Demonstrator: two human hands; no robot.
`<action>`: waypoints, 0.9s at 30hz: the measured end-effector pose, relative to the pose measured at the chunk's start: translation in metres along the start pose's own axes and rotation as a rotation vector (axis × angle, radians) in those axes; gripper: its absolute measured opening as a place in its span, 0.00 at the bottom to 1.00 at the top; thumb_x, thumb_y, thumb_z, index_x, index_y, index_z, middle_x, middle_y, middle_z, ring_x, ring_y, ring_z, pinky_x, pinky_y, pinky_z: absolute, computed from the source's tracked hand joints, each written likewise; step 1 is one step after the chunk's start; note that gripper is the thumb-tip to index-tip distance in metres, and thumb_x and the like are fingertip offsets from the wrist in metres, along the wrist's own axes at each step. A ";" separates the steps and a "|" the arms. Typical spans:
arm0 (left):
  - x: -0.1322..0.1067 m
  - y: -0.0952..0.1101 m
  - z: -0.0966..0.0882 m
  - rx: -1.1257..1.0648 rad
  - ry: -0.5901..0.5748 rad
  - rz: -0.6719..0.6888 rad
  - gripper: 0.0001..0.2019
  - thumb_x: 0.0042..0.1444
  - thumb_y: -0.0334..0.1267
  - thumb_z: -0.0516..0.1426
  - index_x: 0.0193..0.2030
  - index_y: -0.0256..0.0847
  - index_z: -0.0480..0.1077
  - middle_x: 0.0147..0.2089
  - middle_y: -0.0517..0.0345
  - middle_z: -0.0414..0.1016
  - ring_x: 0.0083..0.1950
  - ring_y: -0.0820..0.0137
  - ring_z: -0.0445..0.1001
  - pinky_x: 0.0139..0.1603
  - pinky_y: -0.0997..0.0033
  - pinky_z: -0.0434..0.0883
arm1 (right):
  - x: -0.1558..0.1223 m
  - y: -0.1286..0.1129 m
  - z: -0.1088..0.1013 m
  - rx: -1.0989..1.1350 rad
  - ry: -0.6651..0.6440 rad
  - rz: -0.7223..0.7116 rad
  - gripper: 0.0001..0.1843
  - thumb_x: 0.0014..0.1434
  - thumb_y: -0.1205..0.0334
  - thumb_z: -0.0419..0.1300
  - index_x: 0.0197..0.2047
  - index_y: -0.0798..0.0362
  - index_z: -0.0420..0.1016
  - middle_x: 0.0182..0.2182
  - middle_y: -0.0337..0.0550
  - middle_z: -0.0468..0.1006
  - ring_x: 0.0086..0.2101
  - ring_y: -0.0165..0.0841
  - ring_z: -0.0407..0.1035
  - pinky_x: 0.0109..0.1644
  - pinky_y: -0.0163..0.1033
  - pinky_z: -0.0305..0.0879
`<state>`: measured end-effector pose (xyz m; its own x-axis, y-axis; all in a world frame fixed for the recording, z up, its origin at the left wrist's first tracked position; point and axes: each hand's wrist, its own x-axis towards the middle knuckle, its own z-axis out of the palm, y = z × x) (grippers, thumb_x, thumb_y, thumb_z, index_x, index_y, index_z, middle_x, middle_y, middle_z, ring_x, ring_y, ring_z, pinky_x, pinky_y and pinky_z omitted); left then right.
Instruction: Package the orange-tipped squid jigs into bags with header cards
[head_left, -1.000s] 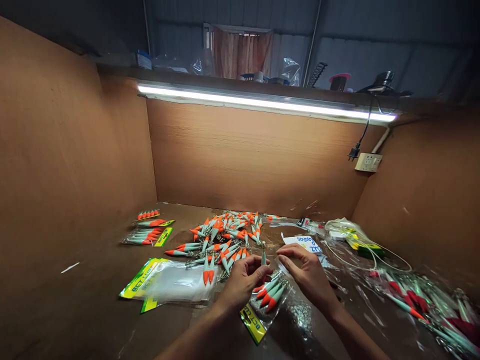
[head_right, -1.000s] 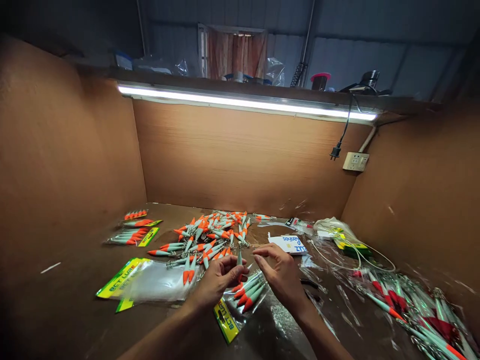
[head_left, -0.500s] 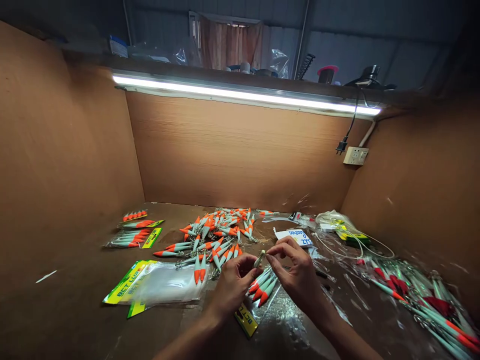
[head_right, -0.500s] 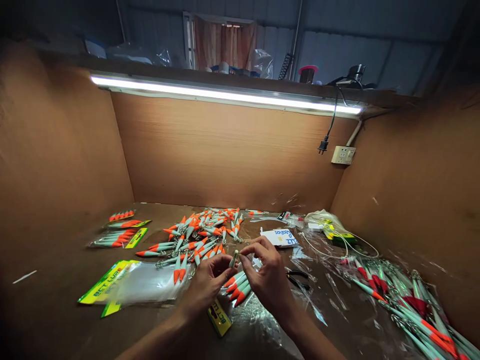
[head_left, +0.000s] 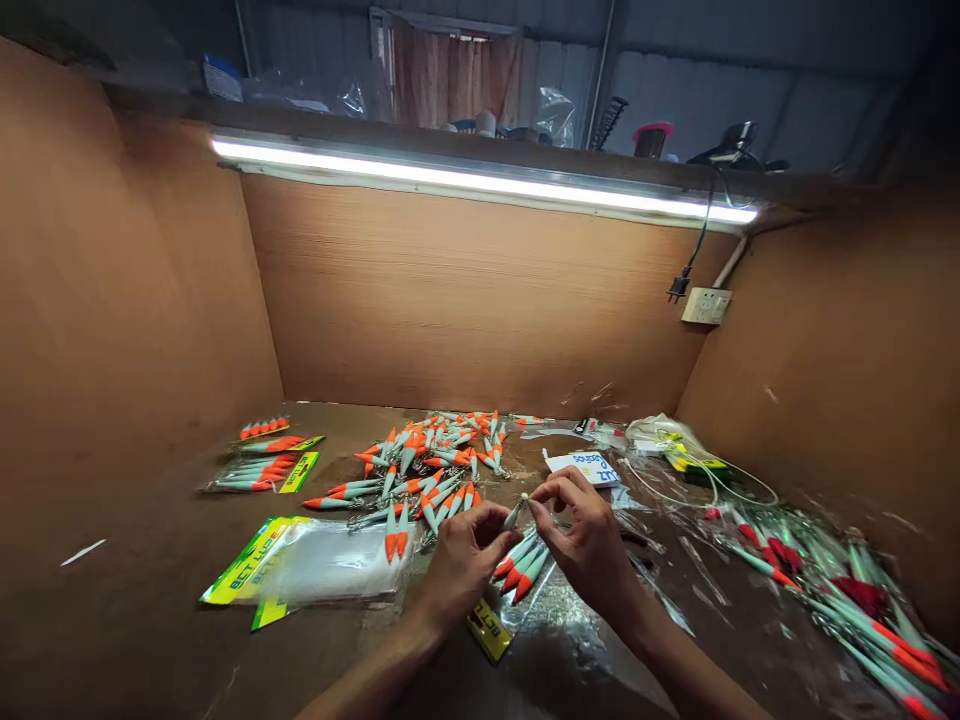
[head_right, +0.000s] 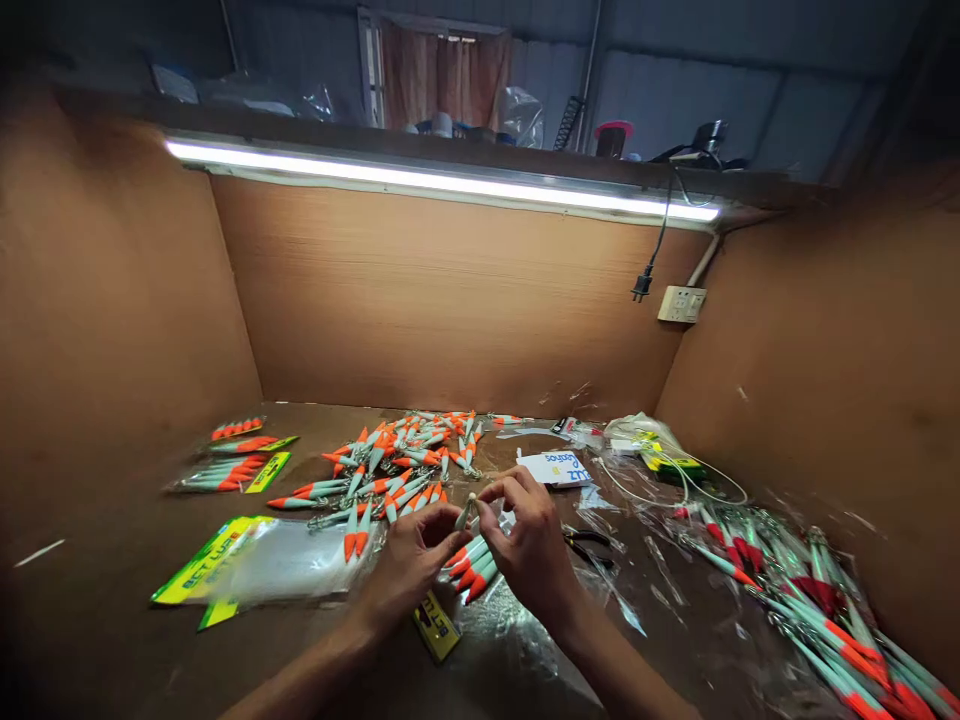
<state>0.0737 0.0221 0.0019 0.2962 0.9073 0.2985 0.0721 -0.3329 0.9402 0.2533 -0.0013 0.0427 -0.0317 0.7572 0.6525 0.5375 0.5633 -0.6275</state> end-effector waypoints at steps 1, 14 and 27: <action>0.002 -0.001 0.000 -0.037 0.007 -0.029 0.11 0.56 0.44 0.63 0.38 0.38 0.76 0.36 0.54 0.80 0.38 0.63 0.79 0.39 0.70 0.72 | 0.000 0.002 0.002 0.073 0.016 0.068 0.09 0.66 0.58 0.57 0.37 0.51 0.75 0.35 0.43 0.75 0.38 0.37 0.69 0.43 0.40 0.64; 0.006 -0.011 0.003 -0.081 -0.051 -0.084 0.22 0.48 0.48 0.69 0.42 0.43 0.64 0.42 0.58 0.78 0.43 0.63 0.80 0.43 0.66 0.77 | 0.002 0.030 0.006 0.545 -0.007 0.440 0.23 0.61 0.44 0.61 0.44 0.56 0.82 0.35 0.45 0.82 0.32 0.34 0.72 0.39 0.38 0.67; 0.009 -0.007 -0.020 1.122 -0.188 -0.067 0.12 0.63 0.50 0.54 0.40 0.45 0.70 0.40 0.56 0.80 0.40 0.61 0.78 0.34 0.70 0.62 | -0.093 0.150 -0.271 -1.012 0.106 0.699 0.17 0.55 0.55 0.60 0.43 0.53 0.83 0.41 0.61 0.82 0.40 0.55 0.76 0.41 0.51 0.68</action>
<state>0.0569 0.0372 0.0014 0.3912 0.9104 0.1348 0.8762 -0.4132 0.2481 0.5656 -0.0771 0.0030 0.5674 0.7355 0.3702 0.8232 -0.4965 -0.2752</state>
